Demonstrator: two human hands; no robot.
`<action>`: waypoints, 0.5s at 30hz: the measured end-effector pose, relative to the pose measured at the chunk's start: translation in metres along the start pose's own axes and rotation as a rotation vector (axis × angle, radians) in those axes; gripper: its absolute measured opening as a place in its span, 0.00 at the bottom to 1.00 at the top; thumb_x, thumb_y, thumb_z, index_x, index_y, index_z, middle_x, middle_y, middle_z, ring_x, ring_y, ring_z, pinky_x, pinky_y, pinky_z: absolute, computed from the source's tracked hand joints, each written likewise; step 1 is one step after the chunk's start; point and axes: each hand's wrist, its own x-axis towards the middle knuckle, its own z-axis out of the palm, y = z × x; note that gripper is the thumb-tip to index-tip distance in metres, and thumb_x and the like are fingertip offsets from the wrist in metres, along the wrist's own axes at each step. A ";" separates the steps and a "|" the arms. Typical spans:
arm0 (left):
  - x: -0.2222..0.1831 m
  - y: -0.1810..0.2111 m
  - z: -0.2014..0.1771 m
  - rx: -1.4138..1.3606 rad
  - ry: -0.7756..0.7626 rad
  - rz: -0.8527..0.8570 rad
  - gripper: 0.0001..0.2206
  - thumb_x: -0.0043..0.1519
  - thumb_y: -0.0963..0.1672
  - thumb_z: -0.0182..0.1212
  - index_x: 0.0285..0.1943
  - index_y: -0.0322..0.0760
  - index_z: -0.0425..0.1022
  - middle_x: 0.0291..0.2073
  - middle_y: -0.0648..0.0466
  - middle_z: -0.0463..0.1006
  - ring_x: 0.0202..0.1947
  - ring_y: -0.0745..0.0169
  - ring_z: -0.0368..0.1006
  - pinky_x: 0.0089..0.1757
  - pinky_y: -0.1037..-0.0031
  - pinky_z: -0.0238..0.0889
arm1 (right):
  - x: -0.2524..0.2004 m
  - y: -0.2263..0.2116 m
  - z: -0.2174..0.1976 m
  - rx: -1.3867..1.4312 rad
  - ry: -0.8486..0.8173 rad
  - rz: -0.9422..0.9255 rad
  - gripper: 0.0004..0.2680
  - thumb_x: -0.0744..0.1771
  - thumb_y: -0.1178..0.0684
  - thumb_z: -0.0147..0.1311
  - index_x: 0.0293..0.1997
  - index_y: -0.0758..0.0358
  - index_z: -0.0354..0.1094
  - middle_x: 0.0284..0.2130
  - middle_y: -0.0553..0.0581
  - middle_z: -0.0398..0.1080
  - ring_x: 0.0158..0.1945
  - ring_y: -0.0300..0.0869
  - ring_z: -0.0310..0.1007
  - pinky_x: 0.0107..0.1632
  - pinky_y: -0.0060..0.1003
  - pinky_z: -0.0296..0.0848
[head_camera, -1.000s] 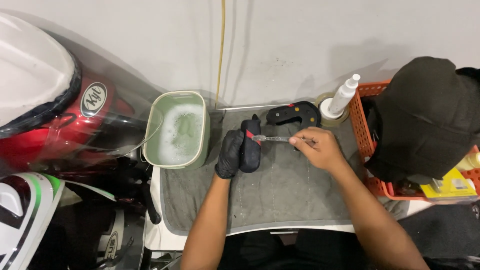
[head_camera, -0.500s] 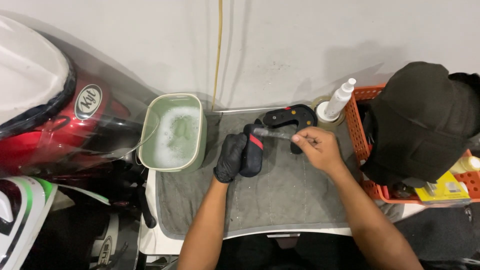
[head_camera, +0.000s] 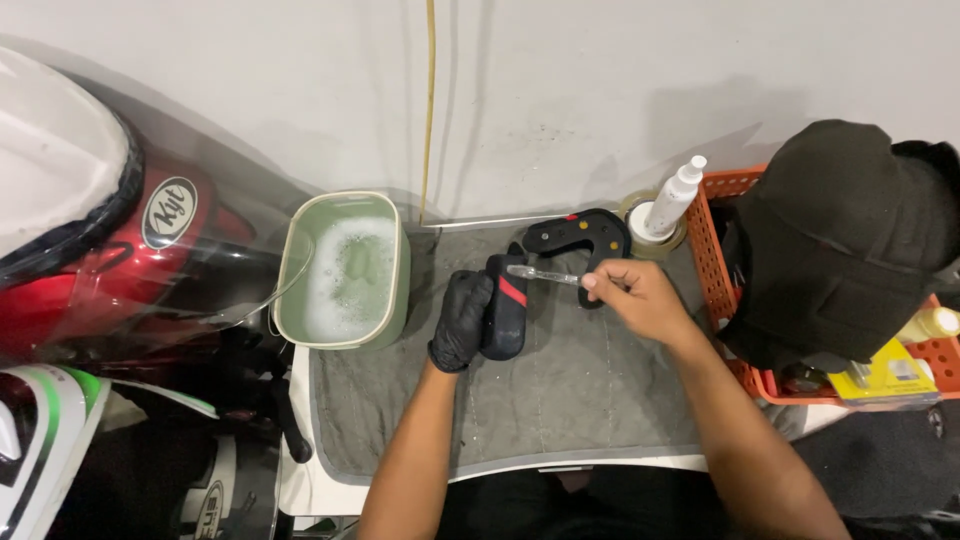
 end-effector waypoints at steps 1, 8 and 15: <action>0.000 0.000 -0.001 -0.001 0.004 0.000 0.23 0.70 0.49 0.49 0.22 0.37 0.74 0.17 0.45 0.73 0.23 0.61 0.68 0.33 0.74 0.63 | 0.000 -0.007 0.000 -0.002 -0.003 -0.001 0.10 0.69 0.56 0.55 0.26 0.62 0.75 0.10 0.46 0.61 0.21 0.29 0.56 0.27 0.26 0.58; 0.003 0.033 0.004 -0.031 0.023 -0.059 0.22 0.71 0.49 0.48 0.26 0.35 0.75 0.22 0.41 0.75 0.28 0.57 0.70 0.36 0.71 0.63 | 0.002 -0.003 -0.003 0.027 -0.021 0.046 0.10 0.69 0.56 0.53 0.27 0.62 0.75 0.09 0.47 0.60 0.17 0.31 0.53 0.25 0.27 0.56; -0.008 -0.035 -0.010 0.096 0.060 -0.071 0.20 0.73 0.48 0.43 0.43 0.31 0.80 0.37 0.34 0.77 0.44 0.44 0.74 0.55 0.64 0.62 | -0.003 -0.016 -0.001 0.079 -0.362 0.109 0.10 0.67 0.56 0.56 0.24 0.63 0.75 0.11 0.45 0.62 0.18 0.32 0.54 0.25 0.28 0.56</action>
